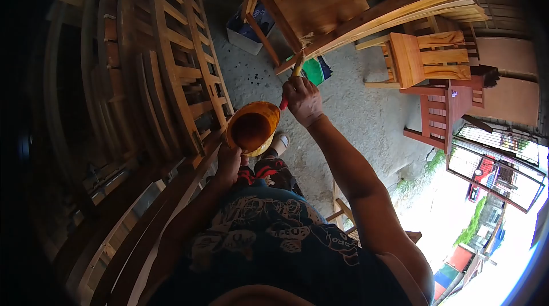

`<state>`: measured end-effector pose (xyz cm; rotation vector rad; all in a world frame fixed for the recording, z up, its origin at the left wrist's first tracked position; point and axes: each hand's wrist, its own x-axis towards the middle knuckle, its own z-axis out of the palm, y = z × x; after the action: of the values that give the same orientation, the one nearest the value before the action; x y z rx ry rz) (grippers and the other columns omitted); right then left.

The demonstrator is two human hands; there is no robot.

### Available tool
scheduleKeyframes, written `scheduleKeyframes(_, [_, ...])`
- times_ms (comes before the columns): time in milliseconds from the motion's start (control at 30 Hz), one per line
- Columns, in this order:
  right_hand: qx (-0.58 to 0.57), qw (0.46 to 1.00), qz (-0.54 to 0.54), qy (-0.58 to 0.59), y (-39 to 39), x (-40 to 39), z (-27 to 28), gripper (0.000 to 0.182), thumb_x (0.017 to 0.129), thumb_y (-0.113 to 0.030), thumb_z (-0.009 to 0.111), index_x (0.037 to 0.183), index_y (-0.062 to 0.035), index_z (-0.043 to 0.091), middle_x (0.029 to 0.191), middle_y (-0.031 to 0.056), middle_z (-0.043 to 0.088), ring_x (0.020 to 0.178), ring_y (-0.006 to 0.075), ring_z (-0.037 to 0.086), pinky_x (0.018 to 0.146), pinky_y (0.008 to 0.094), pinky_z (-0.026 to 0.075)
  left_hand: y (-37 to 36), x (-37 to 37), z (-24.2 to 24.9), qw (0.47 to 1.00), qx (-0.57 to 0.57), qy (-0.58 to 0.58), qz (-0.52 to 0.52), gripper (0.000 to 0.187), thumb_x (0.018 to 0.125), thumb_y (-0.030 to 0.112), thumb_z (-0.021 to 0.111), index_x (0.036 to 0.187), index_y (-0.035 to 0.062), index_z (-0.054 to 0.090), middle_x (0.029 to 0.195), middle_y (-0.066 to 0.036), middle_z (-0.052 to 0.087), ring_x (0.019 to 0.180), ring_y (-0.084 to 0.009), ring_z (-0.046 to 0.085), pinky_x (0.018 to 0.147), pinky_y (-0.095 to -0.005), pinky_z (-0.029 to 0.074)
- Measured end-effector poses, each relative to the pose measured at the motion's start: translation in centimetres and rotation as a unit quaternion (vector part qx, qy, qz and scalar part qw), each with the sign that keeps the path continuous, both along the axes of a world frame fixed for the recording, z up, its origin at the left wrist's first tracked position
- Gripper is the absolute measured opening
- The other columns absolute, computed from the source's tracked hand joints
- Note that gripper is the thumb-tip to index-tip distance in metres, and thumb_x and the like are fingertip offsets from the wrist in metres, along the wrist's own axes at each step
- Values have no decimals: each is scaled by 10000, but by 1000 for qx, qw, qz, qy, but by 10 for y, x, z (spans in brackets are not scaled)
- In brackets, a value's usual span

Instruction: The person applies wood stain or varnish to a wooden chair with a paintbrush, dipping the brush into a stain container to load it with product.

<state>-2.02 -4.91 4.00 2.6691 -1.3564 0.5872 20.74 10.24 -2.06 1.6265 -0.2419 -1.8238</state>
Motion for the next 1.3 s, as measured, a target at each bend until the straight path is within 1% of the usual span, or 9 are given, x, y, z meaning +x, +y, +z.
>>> scheduleKeyframes(333, [-66, 997, -50, 13, -14, -9, 200, 192, 715, -25, 717, 875, -79, 626, 932, 103, 620, 780, 302, 654, 661, 398, 547, -7, -4, 3, 999, -5, 50, 2, 355, 843, -39, 396, 1185, 0, 484, 780, -51, 508, 476, -103, 469, 424, -270, 432])
scheduleKeyframes(500, [-134, 982, -130, 34, -11, -17, 295, 203, 810, -4, 710, 978, -82, 627, 967, 111, 636, 876, 306, 674, 731, 393, 557, -10, -5, -3, 998, -28, 41, -34, 369, 838, -29, 402, 1197, -6, 483, 793, -61, 523, 485, -107, 483, 442, -273, 454])
scheduleKeyframes(667, [-204, 975, -81, -43, 1, -33, 372, 233, 797, 19, 759, 988, -33, 638, 994, 115, 663, 891, 251, 663, 787, 363, 535, -6, -7, -18, 996, -23, 37, -72, 424, 835, -17, 409, 1254, -16, 474, 844, -98, 578, 506, -117, 535, 469, -262, 490])
scheduleKeyframes(767, [-358, 932, -48, 7, 20, -14, 371, 251, 782, 14, 782, 995, -31, 658, 1019, 123, 663, 905, 244, 668, 765, 359, 549, -8, -11, -3, 998, -37, 16, -48, 233, 838, -30, 428, 1045, -50, 535, 730, -59, 528, 470, -122, 499, 477, -286, 463])
scheduleKeyframes(867, [-420, 907, -21, 11, 15, -5, 341, 275, 800, 14, 780, 1034, -24, 642, 1080, 134, 656, 949, 253, 659, 836, 341, 543, -8, -10, -5, 998, -37, 21, -46, 236, 848, -7, 439, 1058, -52, 537, 727, -65, 547, 477, -131, 523, 483, -286, 472])
scheduleKeyframes(1067, [-273, 958, -19, 89, 3, -34, 258, 263, 743, -23, 813, 957, -35, 661, 1054, 138, 644, 806, 250, 690, 614, 321, 564, -5, -4, -11, 998, -27, 17, -60, 259, 868, 47, 478, 1092, -67, 539, 749, -92, 584, 489, -144, 558, 490, -283, 489])
scheduleKeyframes(1133, [-263, 962, -26, 71, 10, -16, 272, 278, 743, -17, 809, 980, -36, 666, 1020, 125, 642, 810, 258, 691, 627, 327, 558, -6, -2, -10, 998, -10, 29, -50, 308, 835, -10, 459, 1136, -45, 513, 797, -92, 572, 487, -126, 531, 468, -272, 477])
scheduleKeyframes(1233, [-384, 923, -28, 8, 5, 3, 303, 286, 676, 11, 781, 935, -29, 669, 1003, 109, 631, 808, 261, 647, 645, 361, 522, -3, -2, -10, 998, 9, 39, -39, 374, 805, -65, 443, 1175, -27, 488, 843, -90, 561, 484, -105, 501, 446, -259, 460])
scheduleKeyframes(1300, [-294, 953, -16, 75, 0, -9, 297, 227, 672, -39, 741, 873, -66, 639, 939, 73, 604, 831, 243, 647, 653, 348, 547, -5, -3, -7, 999, 1, 40, -32, 365, 809, -64, 446, 1170, -29, 490, 842, -89, 561, 483, -103, 498, 444, -256, 457])
